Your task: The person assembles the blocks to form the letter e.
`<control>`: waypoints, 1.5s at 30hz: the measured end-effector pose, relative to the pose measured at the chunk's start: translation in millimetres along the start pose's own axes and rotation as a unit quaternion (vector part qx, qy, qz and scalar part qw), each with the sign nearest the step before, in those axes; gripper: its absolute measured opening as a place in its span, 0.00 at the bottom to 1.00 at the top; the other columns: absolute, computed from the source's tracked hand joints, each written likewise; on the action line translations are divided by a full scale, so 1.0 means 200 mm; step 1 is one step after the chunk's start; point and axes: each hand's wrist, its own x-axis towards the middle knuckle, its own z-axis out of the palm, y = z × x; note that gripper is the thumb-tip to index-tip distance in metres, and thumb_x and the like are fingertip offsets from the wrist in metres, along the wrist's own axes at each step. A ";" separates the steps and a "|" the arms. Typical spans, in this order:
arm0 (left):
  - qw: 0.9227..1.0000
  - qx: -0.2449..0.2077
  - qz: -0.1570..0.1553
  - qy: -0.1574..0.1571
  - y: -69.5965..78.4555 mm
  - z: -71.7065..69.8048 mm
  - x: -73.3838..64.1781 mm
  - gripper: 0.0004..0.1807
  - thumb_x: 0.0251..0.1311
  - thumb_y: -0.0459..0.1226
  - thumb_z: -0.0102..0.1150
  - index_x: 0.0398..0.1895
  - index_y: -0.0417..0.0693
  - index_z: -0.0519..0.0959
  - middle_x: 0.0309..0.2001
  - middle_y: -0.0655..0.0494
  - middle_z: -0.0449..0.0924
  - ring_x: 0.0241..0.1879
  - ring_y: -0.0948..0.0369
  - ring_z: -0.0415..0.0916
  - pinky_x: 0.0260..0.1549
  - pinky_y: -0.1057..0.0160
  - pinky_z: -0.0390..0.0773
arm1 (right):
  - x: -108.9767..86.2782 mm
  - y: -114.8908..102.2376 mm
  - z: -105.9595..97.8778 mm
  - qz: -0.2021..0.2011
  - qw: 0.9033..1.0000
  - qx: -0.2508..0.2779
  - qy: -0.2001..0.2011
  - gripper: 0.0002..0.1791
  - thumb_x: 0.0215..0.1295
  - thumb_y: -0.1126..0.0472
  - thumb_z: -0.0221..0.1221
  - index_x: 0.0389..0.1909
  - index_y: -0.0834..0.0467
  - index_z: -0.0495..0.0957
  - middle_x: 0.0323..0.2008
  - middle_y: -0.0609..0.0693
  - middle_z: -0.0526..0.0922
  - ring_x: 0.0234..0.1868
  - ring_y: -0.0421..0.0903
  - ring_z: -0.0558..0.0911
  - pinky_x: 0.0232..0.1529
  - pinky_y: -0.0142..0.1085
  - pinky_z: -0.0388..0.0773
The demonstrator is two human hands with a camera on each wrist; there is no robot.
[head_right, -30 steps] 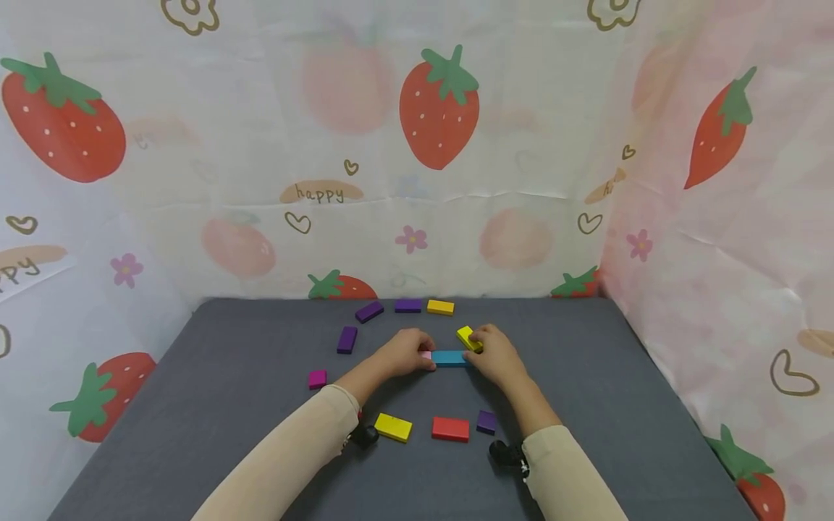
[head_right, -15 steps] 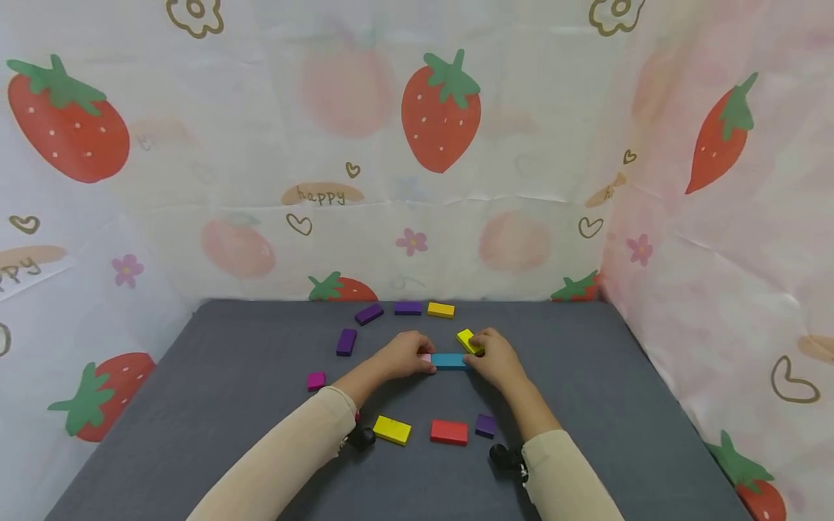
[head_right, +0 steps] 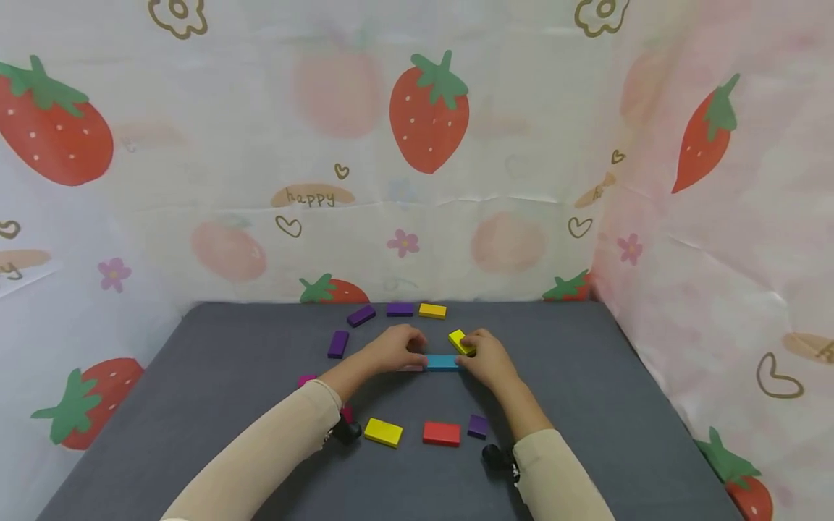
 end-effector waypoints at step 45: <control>0.991 0.110 -0.070 0.045 -0.15 -0.01 0.52 0.26 0.67 0.41 0.67 0.67 0.47 0.77 0.62 0.50 0.80 0.62 0.50 0.72 0.66 0.49 0.68 | -0.02 0.01 -0.02 0.007 1.000 0.013 0.001 0.25 0.65 0.56 0.70 0.60 0.61 0.81 0.56 0.55 0.79 0.58 0.56 0.79 0.59 0.52 0.77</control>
